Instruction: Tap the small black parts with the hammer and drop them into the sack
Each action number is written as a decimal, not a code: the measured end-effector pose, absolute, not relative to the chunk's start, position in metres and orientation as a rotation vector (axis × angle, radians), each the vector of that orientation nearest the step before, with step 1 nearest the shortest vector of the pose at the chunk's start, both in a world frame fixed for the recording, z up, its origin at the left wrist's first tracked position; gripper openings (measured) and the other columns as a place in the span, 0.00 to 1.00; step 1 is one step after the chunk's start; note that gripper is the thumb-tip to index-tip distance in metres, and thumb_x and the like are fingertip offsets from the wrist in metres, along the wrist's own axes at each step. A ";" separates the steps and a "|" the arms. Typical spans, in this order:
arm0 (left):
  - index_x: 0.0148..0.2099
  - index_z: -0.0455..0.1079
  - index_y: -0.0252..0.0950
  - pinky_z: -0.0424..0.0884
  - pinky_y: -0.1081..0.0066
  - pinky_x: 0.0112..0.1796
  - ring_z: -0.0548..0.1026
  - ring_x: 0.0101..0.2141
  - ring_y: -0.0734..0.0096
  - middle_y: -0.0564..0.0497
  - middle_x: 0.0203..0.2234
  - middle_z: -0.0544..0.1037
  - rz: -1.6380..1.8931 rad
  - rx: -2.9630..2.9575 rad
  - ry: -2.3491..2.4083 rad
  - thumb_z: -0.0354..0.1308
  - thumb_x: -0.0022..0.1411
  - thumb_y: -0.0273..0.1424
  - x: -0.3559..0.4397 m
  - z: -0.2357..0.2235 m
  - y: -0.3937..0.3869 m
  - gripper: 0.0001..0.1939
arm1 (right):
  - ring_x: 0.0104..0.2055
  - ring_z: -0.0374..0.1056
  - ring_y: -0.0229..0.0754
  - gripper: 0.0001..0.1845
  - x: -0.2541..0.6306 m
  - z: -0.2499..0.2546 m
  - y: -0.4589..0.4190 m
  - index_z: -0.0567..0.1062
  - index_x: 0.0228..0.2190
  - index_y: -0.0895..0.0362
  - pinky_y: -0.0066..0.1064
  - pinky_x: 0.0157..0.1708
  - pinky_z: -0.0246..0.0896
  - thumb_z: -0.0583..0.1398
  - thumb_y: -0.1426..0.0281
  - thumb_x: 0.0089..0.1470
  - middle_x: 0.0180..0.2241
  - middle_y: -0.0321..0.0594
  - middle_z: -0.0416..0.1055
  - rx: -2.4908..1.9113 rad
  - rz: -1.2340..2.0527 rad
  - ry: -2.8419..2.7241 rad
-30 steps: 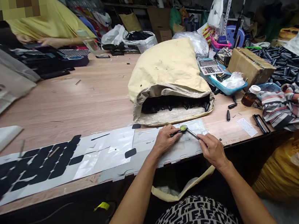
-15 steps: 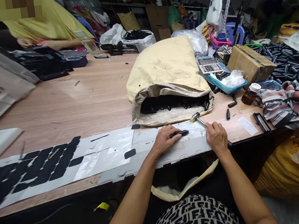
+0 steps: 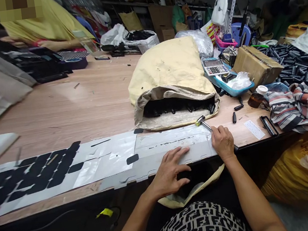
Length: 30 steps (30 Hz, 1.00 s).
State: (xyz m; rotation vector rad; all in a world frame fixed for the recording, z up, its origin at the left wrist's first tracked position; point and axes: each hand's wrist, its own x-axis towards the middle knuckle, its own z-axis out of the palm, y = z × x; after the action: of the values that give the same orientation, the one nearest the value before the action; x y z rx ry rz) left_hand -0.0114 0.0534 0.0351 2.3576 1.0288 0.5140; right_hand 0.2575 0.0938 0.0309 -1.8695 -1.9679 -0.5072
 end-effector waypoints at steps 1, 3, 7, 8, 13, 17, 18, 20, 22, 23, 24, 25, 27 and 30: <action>0.37 0.81 0.44 0.54 0.41 0.62 0.56 0.65 0.40 0.50 0.65 0.64 0.542 2.320 1.025 0.74 0.48 0.33 -0.011 0.037 0.055 0.11 | 0.38 0.60 0.45 0.15 0.257 0.031 0.094 0.76 0.48 0.55 0.33 0.37 0.52 0.54 0.71 0.63 0.34 0.42 0.69 -1.867 -0.513 -1.965; 0.36 0.80 0.42 0.62 0.46 0.59 0.66 0.59 0.46 0.47 0.57 0.74 0.635 2.183 1.021 0.70 0.53 0.34 -0.011 0.041 0.067 0.07 | 0.38 0.60 0.45 0.15 0.257 0.032 0.094 0.76 0.47 0.55 0.33 0.37 0.52 0.55 0.71 0.63 0.34 0.42 0.69 -1.863 -0.523 -1.962; 0.40 0.78 0.37 0.74 0.62 0.43 0.77 0.41 0.62 0.46 0.39 0.81 0.893 1.802 1.193 0.63 0.60 0.40 -0.006 0.052 0.118 0.12 | 0.37 0.59 0.45 0.14 0.256 0.032 0.093 0.77 0.46 0.55 0.33 0.36 0.51 0.55 0.71 0.62 0.34 0.42 0.69 -1.866 -0.522 -1.961; 0.40 0.77 0.36 0.74 0.65 0.40 0.77 0.38 0.63 0.47 0.37 0.81 0.945 1.713 1.292 0.62 0.60 0.41 -0.004 0.054 0.135 0.13 | 0.37 0.59 0.45 0.13 0.256 0.032 0.093 0.77 0.46 0.55 0.33 0.36 0.51 0.55 0.71 0.62 0.34 0.42 0.69 -1.867 -0.519 -1.959; 0.36 0.75 0.35 0.70 0.65 0.43 0.77 0.37 0.62 0.47 0.33 0.81 1.007 1.498 1.835 0.59 0.60 0.36 0.014 0.051 0.228 0.09 | 0.38 0.59 0.45 0.13 0.255 0.032 0.093 0.76 0.46 0.55 0.33 0.37 0.51 0.55 0.71 0.62 0.34 0.42 0.69 -1.873 -0.488 -1.954; 0.41 0.73 0.38 0.70 0.59 0.43 0.77 0.43 0.51 0.42 0.38 0.81 0.894 1.416 2.090 0.62 0.56 0.34 0.027 0.043 0.269 0.10 | 0.38 0.59 0.44 0.12 0.254 0.031 0.092 0.76 0.45 0.55 0.33 0.38 0.52 0.55 0.70 0.63 0.35 0.42 0.69 -1.901 -0.471 -1.951; 0.42 0.73 0.38 0.70 0.58 0.43 0.77 0.44 0.50 0.41 0.39 0.81 0.873 1.391 2.129 0.63 0.54 0.34 0.029 0.041 0.273 0.12 | 0.38 0.59 0.44 0.12 0.254 0.031 0.092 0.76 0.45 0.55 0.33 0.38 0.52 0.55 0.69 0.63 0.35 0.42 0.69 -1.907 -0.469 -1.953; 0.43 0.73 0.39 0.70 0.58 0.43 0.77 0.45 0.49 0.40 0.41 0.81 0.846 1.372 2.159 0.64 0.52 0.33 0.030 0.040 0.276 0.14 | 0.38 0.59 0.44 0.12 0.253 0.031 0.092 0.76 0.45 0.55 0.33 0.38 0.52 0.55 0.69 0.62 0.35 0.42 0.69 -1.917 -0.468 -1.952; 0.42 0.74 0.38 0.70 0.59 0.43 0.77 0.44 0.50 0.41 0.40 0.81 0.835 1.384 2.138 0.64 0.51 0.33 0.025 0.040 0.273 0.14 | 0.38 0.59 0.44 0.12 0.253 0.032 0.092 0.76 0.45 0.55 0.33 0.38 0.51 0.56 0.70 0.62 0.35 0.42 0.69 -1.923 -0.467 -1.949; 0.41 0.74 0.37 0.70 0.60 0.44 0.77 0.44 0.52 0.42 0.38 0.81 0.834 1.395 2.115 0.65 0.50 0.33 0.021 0.041 0.268 0.13 | 0.38 0.59 0.45 0.12 0.253 0.032 0.091 0.76 0.44 0.55 0.33 0.37 0.51 0.55 0.70 0.62 0.35 0.42 0.69 -1.924 -0.466 -1.947; 0.39 0.75 0.37 0.70 0.62 0.44 0.78 0.42 0.54 0.44 0.36 0.81 0.844 1.412 2.083 0.65 0.50 0.32 0.016 0.042 0.262 0.12 | 0.38 0.59 0.45 0.12 0.253 0.032 0.091 0.76 0.44 0.55 0.33 0.37 0.51 0.55 0.70 0.62 0.35 0.42 0.69 -1.924 -0.463 -1.947; 0.38 0.76 0.36 0.70 0.64 0.44 0.78 0.40 0.57 0.46 0.33 0.81 0.869 1.434 2.040 0.64 0.49 0.32 0.011 0.043 0.254 0.12 | 0.38 0.59 0.45 0.12 0.253 0.032 0.091 0.76 0.44 0.55 0.33 0.37 0.50 0.55 0.70 0.62 0.35 0.42 0.69 -1.924 -0.460 -1.946; 0.37 0.77 0.36 0.71 0.67 0.42 0.78 0.35 0.62 0.50 0.29 0.80 0.955 1.491 1.916 0.64 0.49 0.32 0.001 0.044 0.232 0.10 | 0.38 0.59 0.45 0.12 0.253 0.032 0.091 0.76 0.45 0.55 0.33 0.37 0.50 0.55 0.70 0.63 0.35 0.42 0.69 -1.924 -0.460 -1.943; 0.38 0.78 0.37 0.70 0.71 0.34 0.75 0.29 0.68 0.53 0.28 0.79 1.052 1.596 1.652 0.64 0.50 0.35 -0.007 0.043 0.191 0.12 | 0.39 0.59 0.45 0.12 0.253 0.031 0.091 0.76 0.45 0.54 0.33 0.38 0.51 0.55 0.69 0.63 0.35 0.41 0.69 -1.929 -0.468 -1.945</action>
State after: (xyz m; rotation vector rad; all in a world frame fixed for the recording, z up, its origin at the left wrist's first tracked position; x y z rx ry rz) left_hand -0.0072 0.1911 0.0434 1.5959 1.6517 1.0521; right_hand 0.2531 0.0915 0.0308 -1.9288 -1.9451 -0.4682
